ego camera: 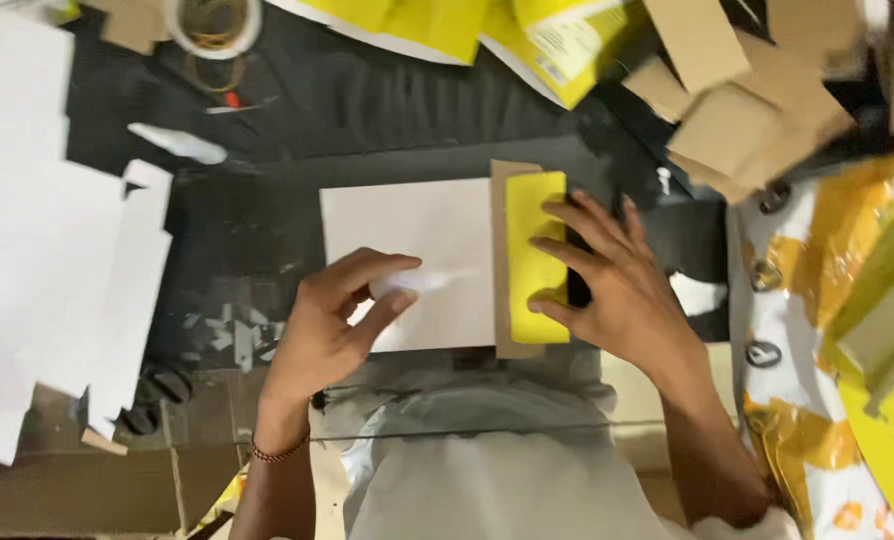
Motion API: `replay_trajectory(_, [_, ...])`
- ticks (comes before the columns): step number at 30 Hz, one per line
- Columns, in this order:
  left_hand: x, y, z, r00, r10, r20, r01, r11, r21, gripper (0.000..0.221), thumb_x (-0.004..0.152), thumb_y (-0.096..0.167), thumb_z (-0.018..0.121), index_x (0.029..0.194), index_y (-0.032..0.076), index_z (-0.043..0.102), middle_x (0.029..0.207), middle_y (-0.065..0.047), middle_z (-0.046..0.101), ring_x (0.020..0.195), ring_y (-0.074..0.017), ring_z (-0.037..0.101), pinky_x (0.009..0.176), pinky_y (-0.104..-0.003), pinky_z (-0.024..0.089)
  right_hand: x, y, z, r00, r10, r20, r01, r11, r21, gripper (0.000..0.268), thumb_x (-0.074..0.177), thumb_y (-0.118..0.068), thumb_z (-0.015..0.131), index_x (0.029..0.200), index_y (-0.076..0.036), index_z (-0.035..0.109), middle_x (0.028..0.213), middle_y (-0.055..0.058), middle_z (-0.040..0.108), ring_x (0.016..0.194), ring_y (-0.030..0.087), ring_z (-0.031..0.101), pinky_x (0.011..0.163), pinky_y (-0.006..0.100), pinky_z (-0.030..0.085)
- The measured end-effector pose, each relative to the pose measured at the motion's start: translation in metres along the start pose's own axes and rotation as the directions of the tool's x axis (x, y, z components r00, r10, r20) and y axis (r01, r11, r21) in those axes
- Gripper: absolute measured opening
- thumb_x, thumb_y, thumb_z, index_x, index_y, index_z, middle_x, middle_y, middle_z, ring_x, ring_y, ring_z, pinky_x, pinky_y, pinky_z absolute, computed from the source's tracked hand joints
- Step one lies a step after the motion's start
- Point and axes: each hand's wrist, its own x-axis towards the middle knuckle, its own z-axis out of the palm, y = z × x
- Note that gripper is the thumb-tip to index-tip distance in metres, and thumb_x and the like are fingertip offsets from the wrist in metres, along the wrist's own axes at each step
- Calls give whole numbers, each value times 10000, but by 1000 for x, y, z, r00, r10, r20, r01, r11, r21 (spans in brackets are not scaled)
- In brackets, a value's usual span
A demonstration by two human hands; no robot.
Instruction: The person assembles product packaging by picking up yellow packets, applying glue from a tube to cardboard and paper bases, pressing the packets onto the prepared bases, and stacking the finished items into a pile.
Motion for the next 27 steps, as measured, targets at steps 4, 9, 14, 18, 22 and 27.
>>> replay_trajectory(4, [11, 9, 20, 993, 17, 117, -27, 997, 77, 223, 983, 205, 669, 1176, 95, 684, 970, -31, 708, 727, -143, 575, 642, -269, 464, -3, -6, -1, 999, -11, -48, 10, 1000, -24, 479, 815, -342, 838, 1228, -131, 718, 1492, 89, 541, 1473, 334, 427, 1205, 664, 234])
replay_trajectory(9, [20, 7, 41, 972, -85, 218, 49, 985, 165, 224, 985, 262, 647, 1117, 91, 705, 1037, -13, 754, 637, -145, 549, 632, -278, 494, -6, -9, -3, 1000, 2, -31, -2, 1000, -23, 470, 814, -305, 816, 1239, -136, 706, 1519, 67, 518, 1510, 345, 371, 1195, 714, 206])
replay_trajectory(14, [22, -3, 53, 961, 0, 276, -54, 980, 191, 221, 1015, 247, 609, 1088, 51, 679, 1035, -64, 736, 670, -191, 587, 619, -317, 462, -9, -10, -6, 1000, 16, 15, -16, 999, -31, 600, 763, -348, 811, 1311, -143, 678, 1565, 78, 456, 1547, 403, 269, 1196, 728, 144])
replay_trajectory(18, [23, 4, 53, 953, -55, 298, -7, 979, 203, 229, 1019, 243, 594, 1089, 47, 689, 1004, -71, 743, 721, -219, 640, 622, -335, 481, -9, -11, -5, 999, 29, 15, -28, 1000, -9, 547, 800, -315, 812, 1296, -127, 681, 1576, 49, 433, 1562, 383, 234, 1220, 715, 124])
replay_trajectory(22, [22, 3, 54, 953, 17, 302, -79, 978, 195, 213, 1019, 200, 606, 1093, 17, 686, 1027, -103, 745, 842, -248, 700, 729, -348, 541, -11, -9, -2, 998, 48, 33, -48, 999, 10, 552, 814, -318, 800, 1320, -142, 666, 1600, 55, 403, 1571, 400, 189, 1157, 786, 153])
replay_trajectory(27, [21, 3, 57, 954, 36, 299, -97, 977, 191, 205, 1015, 176, 611, 1097, 3, 683, 1042, -123, 744, 889, -250, 713, 790, -358, 550, -12, -8, 0, 998, 52, 39, -51, 999, -4, 590, 783, -338, 802, 1325, -152, 661, 1592, 65, 408, 1559, 438, 207, 1133, 799, 160])
